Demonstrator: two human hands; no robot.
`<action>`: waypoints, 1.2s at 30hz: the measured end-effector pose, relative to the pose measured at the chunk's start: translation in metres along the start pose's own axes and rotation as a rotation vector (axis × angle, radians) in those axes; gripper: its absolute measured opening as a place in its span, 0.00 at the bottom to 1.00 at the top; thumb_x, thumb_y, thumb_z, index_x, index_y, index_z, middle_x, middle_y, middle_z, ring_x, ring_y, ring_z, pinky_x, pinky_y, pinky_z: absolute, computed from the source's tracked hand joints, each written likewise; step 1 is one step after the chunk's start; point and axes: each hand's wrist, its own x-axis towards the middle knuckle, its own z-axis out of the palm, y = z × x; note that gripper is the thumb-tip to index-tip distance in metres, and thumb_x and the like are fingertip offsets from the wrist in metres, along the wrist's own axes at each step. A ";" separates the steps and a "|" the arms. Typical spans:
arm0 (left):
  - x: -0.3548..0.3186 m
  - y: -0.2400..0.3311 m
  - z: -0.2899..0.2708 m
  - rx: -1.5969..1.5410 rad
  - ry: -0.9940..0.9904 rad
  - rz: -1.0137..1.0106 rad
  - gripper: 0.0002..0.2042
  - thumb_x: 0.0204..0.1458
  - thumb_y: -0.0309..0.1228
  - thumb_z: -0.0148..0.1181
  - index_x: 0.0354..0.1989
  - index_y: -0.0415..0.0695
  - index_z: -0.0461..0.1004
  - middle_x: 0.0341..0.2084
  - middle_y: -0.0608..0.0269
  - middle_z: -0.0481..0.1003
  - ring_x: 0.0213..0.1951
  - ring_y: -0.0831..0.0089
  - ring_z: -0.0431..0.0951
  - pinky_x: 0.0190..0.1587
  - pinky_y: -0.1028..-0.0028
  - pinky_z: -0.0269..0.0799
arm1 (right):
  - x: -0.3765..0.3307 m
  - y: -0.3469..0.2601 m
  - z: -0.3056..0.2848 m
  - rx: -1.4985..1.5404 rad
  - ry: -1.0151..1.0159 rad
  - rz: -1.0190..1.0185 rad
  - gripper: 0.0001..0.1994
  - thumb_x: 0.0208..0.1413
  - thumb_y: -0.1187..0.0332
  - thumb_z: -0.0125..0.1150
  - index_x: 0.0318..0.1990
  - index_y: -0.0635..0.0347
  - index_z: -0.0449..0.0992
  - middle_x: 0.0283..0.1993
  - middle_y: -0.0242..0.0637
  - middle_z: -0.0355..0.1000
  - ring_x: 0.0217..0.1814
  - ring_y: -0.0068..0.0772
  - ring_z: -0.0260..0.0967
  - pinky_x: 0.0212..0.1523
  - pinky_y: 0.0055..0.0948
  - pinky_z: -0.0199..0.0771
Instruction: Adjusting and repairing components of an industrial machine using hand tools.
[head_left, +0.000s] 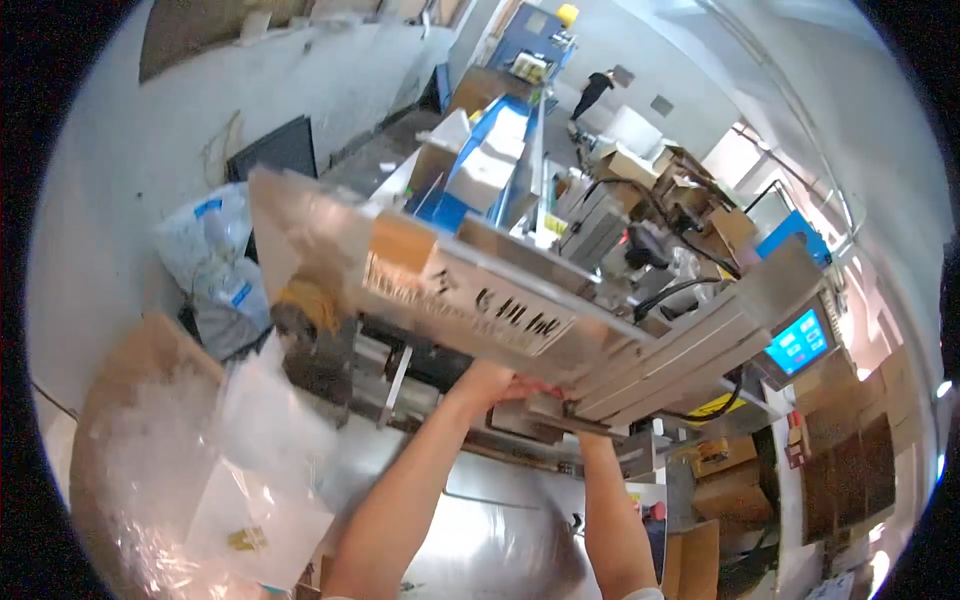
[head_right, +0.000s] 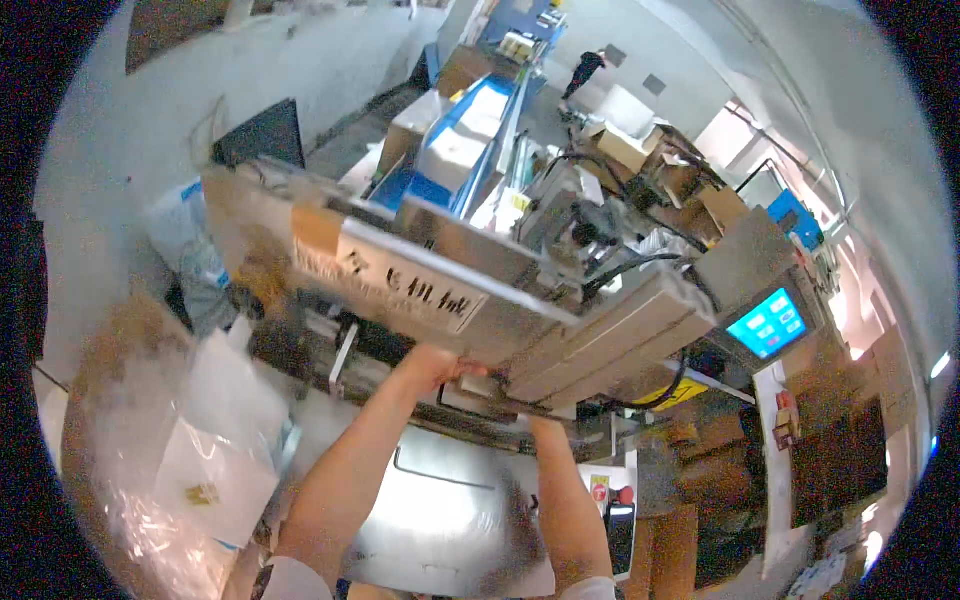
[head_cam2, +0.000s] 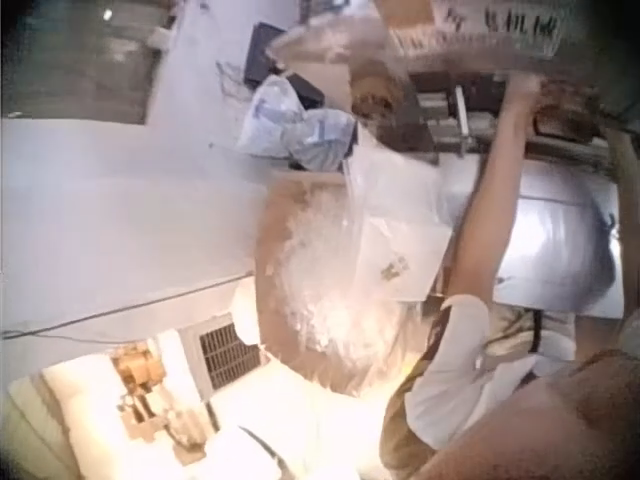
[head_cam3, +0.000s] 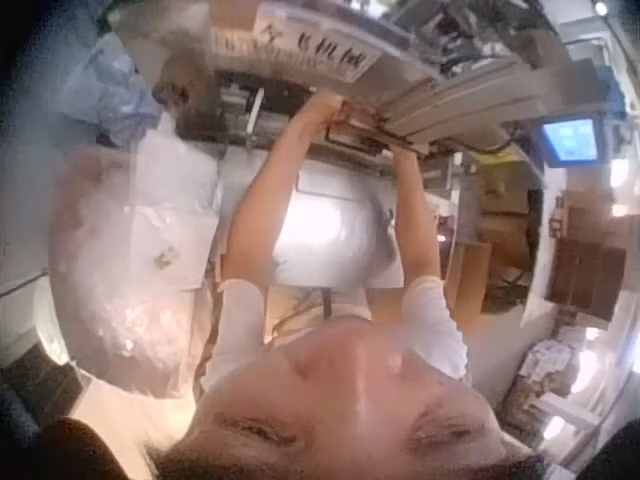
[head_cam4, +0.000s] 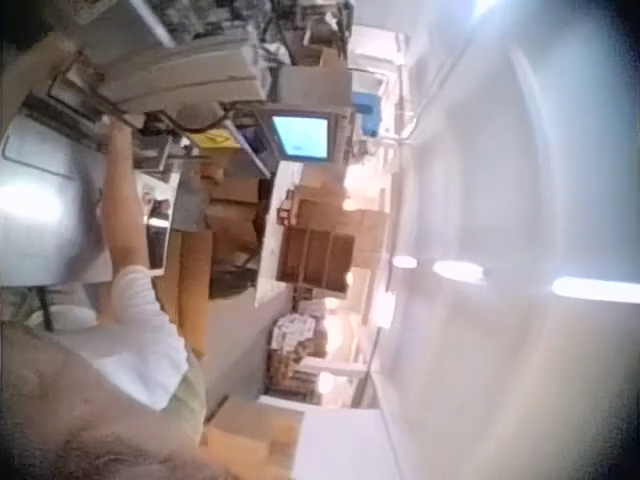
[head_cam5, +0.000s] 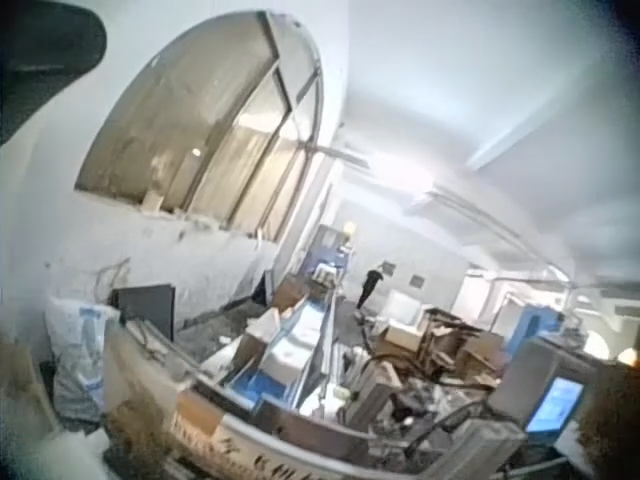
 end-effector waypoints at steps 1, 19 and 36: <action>0.000 -0.003 -0.002 0.046 -0.037 0.050 0.15 0.56 0.31 0.44 0.51 0.42 0.65 0.43 0.57 0.73 0.41 0.68 0.76 0.38 0.74 0.74 | -0.005 0.002 -0.002 -0.005 0.008 0.011 0.18 0.53 0.58 0.53 0.49 0.56 0.70 0.48 0.40 0.68 0.51 0.40 0.63 0.52 0.42 0.61; 0.041 -0.067 -0.056 -0.130 0.078 0.037 0.18 0.52 0.26 0.53 0.52 0.42 0.62 0.47 0.57 0.68 0.45 0.63 0.72 0.35 0.63 0.77 | -0.048 -0.019 0.026 0.004 -0.195 0.139 0.21 0.53 0.57 0.53 0.53 0.55 0.66 0.53 0.41 0.64 0.56 0.43 0.58 0.56 0.45 0.56; 0.004 -0.010 -0.003 0.032 0.032 0.122 0.16 0.56 0.33 0.49 0.51 0.44 0.64 0.45 0.60 0.70 0.44 0.66 0.73 0.35 0.65 0.76 | -0.038 -0.031 0.048 -0.089 -0.353 0.134 0.25 0.52 0.56 0.53 0.56 0.55 0.63 0.57 0.42 0.60 0.60 0.46 0.54 0.60 0.48 0.51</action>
